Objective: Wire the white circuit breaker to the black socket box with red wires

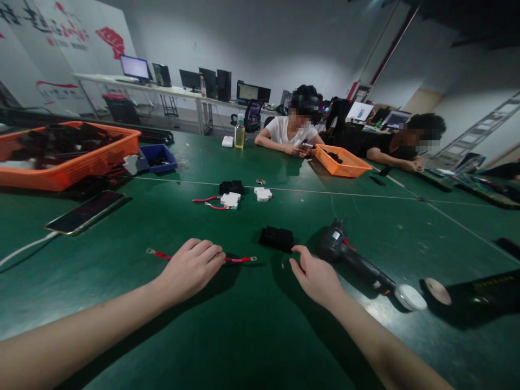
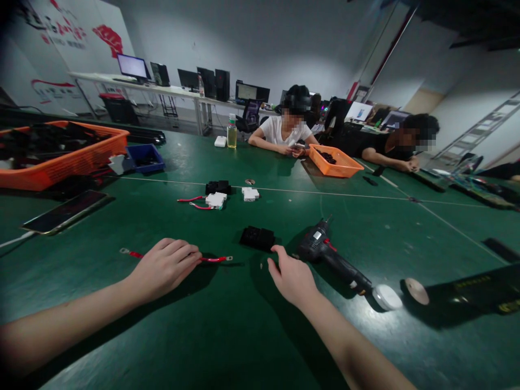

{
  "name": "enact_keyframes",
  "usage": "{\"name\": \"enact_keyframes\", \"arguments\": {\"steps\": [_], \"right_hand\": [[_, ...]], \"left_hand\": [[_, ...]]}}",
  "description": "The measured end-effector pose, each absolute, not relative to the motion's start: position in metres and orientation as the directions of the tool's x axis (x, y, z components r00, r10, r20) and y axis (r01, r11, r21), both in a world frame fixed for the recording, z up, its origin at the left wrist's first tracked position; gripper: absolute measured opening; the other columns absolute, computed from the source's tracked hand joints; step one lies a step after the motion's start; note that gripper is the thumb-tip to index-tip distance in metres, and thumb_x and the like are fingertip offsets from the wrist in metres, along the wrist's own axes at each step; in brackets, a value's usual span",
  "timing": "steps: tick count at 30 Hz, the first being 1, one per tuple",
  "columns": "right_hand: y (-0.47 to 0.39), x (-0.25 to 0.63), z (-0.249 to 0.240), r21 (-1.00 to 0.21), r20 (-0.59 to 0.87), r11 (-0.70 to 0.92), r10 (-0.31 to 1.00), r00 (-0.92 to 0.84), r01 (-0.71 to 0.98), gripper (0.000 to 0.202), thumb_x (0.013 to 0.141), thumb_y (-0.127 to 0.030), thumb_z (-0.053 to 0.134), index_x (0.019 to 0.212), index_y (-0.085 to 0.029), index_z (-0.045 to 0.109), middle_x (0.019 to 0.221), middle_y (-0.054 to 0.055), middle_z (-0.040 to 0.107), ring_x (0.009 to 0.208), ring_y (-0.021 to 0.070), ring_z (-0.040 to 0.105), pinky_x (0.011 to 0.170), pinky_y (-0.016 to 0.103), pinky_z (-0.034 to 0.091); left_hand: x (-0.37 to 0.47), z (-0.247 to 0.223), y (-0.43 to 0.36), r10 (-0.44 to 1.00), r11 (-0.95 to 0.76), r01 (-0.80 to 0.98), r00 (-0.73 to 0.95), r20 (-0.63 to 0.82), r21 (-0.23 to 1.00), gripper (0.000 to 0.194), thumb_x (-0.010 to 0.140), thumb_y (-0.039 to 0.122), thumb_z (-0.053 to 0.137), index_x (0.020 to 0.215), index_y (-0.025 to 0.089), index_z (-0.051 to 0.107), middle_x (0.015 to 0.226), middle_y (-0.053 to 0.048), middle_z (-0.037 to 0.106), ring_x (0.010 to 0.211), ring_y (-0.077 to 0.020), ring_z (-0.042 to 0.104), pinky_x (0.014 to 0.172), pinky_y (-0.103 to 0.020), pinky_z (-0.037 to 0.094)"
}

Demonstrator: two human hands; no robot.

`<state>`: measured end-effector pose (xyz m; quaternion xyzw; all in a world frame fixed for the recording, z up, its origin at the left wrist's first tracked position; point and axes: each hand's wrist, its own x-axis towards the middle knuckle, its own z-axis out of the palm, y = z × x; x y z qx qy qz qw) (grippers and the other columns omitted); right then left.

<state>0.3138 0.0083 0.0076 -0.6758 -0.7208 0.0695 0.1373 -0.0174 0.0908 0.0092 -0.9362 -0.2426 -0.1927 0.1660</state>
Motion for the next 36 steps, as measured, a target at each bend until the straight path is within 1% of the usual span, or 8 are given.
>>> {"name": "enact_keyframes", "arguments": {"steps": [6, 17, 22, 25, 27, 30, 33, 36], "right_hand": [[0.012, 0.321, 0.006, -0.036, 0.156, 0.129, 0.980, -0.122, 0.991, 0.031, 0.101, -0.032, 0.044, 0.128, -0.019, 0.052, 0.081, 0.007, 0.073, 0.063, 0.0222, 0.069, 0.050, 0.028, 0.039], [-0.004, 0.301, 0.017, -0.195, 0.092, 0.371, 0.929, -0.360, 0.908, 0.019, 0.096, -0.031, 0.052, 0.112, -0.020, 0.054, 0.069, -0.001, 0.066, 0.051, 0.0147, 0.057, 0.050, 0.026, 0.031], [-0.006, 0.304, 0.013, -0.094, 0.218, 0.374, 0.912, -0.347, 0.923, 0.009, 0.092, -0.023, 0.054, 0.100, -0.018, 0.054, 0.068, 0.002, 0.064, 0.057, 0.0176, 0.062, 0.053, 0.028, 0.034], [-0.006, 0.308, 0.013, -0.078, 0.318, 0.363, 0.892, -0.322, 0.928, 0.012, 0.096, -0.029, 0.053, 0.098, -0.018, 0.055, 0.071, 0.003, 0.064, 0.061, 0.0181, 0.063, 0.055, 0.028, 0.036], [-0.006, 0.310, 0.015, -0.189, 0.364, 0.334, 0.897, -0.250, 0.923, 0.018, 0.097, -0.037, 0.052, 0.098, -0.019, 0.055, 0.066, 0.000, 0.060, 0.056, 0.0153, 0.059, 0.052, 0.027, 0.034], [-0.008, 0.308, 0.022, -0.507, 0.389, 0.213, 0.921, 0.001, 0.835, 0.019, 0.097, -0.039, 0.052, 0.093, -0.021, 0.051, 0.056, -0.007, 0.041, 0.047, 0.0115, 0.045, 0.049, 0.025, 0.032], [-0.008, 0.304, 0.029, -0.749, 0.274, 0.112, 0.950, 0.151, 0.653, 0.022, 0.097, -0.041, 0.051, 0.087, -0.022, 0.050, 0.058, -0.007, 0.036, 0.050, 0.0115, 0.040, 0.049, 0.025, 0.033], [-0.006, 0.301, 0.029, -0.879, 0.120, 0.042, 0.984, 0.135, 0.475, 0.026, 0.097, -0.045, 0.052, 0.085, -0.021, 0.050, 0.060, -0.006, 0.042, 0.052, 0.0117, 0.040, 0.049, 0.025, 0.032]], "left_hand": [[-0.016, 0.011, 0.090, 0.392, -0.825, 0.522, 0.804, 0.446, -0.217, 0.017, 0.097, 0.020, 0.051, 0.100, 0.018, 0.068, 0.101, -0.005, 0.070, 0.090, -0.0205, 0.062, 0.077, -0.038, 0.043], [-0.017, 0.010, 0.091, 0.376, -0.831, 0.511, 0.807, 0.456, -0.219, 0.016, 0.094, 0.018, 0.053, 0.101, 0.018, 0.068, 0.100, -0.006, 0.070, 0.089, -0.0217, 0.062, 0.075, -0.038, 0.042], [-0.016, 0.011, 0.091, 0.375, -0.821, 0.519, 0.804, 0.461, -0.237, 0.017, 0.096, 0.021, 0.052, 0.100, 0.018, 0.068, 0.100, -0.005, 0.070, 0.088, -0.0211, 0.061, 0.074, -0.038, 0.041], [-0.016, 0.012, 0.090, 0.376, -0.819, 0.521, 0.804, 0.460, -0.241, 0.017, 0.097, 0.022, 0.052, 0.100, 0.018, 0.068, 0.100, -0.005, 0.069, 0.087, -0.0212, 0.061, 0.073, -0.038, 0.041], [-0.015, 0.013, 0.090, 0.376, -0.818, 0.521, 0.805, 0.458, -0.244, 0.018, 0.097, 0.023, 0.051, 0.100, 0.019, 0.068, 0.099, -0.005, 0.069, 0.087, -0.0212, 0.061, 0.073, -0.038, 0.041], [-0.015, 0.013, 0.090, 0.376, -0.821, 0.517, 0.810, 0.451, -0.244, 0.019, 0.097, 0.022, 0.050, 0.100, 0.019, 0.068, 0.100, -0.006, 0.070, 0.088, -0.0208, 0.061, 0.073, -0.037, 0.041], [-0.016, 0.013, 0.089, 0.373, -0.823, 0.513, 0.812, 0.449, -0.244, 0.019, 0.098, 0.022, 0.050, 0.101, 0.019, 0.068, 0.101, -0.006, 0.070, 0.088, -0.0208, 0.060, 0.074, -0.037, 0.041], [-0.016, 0.013, 0.089, 0.368, -0.822, 0.512, 0.812, 0.453, -0.249, 0.018, 0.098, 0.022, 0.050, 0.101, 0.018, 0.068, 0.100, -0.006, 0.069, 0.088, -0.0208, 0.060, 0.074, -0.037, 0.040]]}}
